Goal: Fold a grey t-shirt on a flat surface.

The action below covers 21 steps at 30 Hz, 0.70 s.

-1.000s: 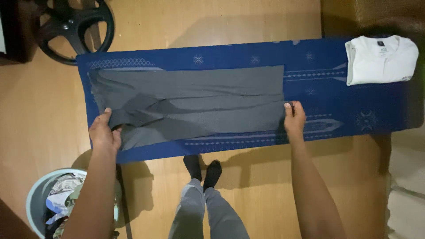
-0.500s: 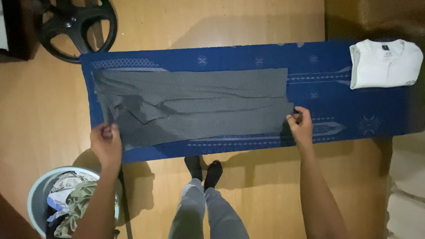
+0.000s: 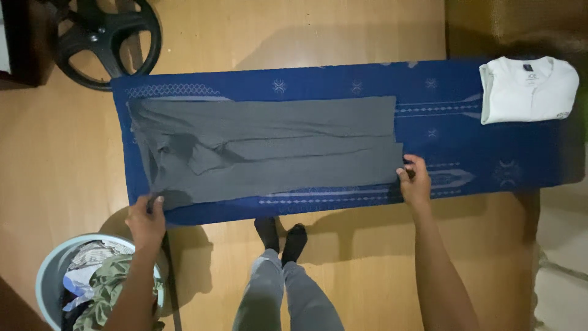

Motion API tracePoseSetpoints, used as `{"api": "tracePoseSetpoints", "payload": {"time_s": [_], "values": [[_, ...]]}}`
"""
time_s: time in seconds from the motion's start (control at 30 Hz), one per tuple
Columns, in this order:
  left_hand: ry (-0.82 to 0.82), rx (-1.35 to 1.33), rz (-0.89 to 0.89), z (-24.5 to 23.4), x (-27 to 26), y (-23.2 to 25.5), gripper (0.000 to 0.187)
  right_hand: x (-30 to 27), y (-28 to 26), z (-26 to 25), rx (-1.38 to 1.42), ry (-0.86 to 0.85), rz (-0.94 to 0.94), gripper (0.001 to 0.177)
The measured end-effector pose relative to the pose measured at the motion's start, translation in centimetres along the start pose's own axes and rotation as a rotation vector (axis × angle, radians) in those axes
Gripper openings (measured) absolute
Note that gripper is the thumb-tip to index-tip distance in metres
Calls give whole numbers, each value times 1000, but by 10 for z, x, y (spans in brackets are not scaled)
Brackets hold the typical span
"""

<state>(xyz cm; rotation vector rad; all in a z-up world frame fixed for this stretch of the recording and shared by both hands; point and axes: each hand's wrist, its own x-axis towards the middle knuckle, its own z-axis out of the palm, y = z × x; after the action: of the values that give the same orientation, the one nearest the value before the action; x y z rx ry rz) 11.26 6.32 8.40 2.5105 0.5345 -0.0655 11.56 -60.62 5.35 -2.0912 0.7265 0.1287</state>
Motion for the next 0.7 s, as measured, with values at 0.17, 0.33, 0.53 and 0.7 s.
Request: {"api": "tracePoseSetpoints", "payload": {"time_s": [0.17, 0.33, 0.53, 0.7], "values": [[42, 118, 116, 14, 8, -31, 32, 7, 15, 0, -115, 22, -145, 41], [22, 165, 140, 5, 5, -23, 35, 10, -19, 4, -142, 13, -200, 44], [-9, 26, 52, 3, 5, -27, 38, 2, -89, 46, -584, 151, -646, 31], [-1, -58, 59, 1, 7, -27, 32, -5, -125, 96, -593, -59, -818, 22]]}}
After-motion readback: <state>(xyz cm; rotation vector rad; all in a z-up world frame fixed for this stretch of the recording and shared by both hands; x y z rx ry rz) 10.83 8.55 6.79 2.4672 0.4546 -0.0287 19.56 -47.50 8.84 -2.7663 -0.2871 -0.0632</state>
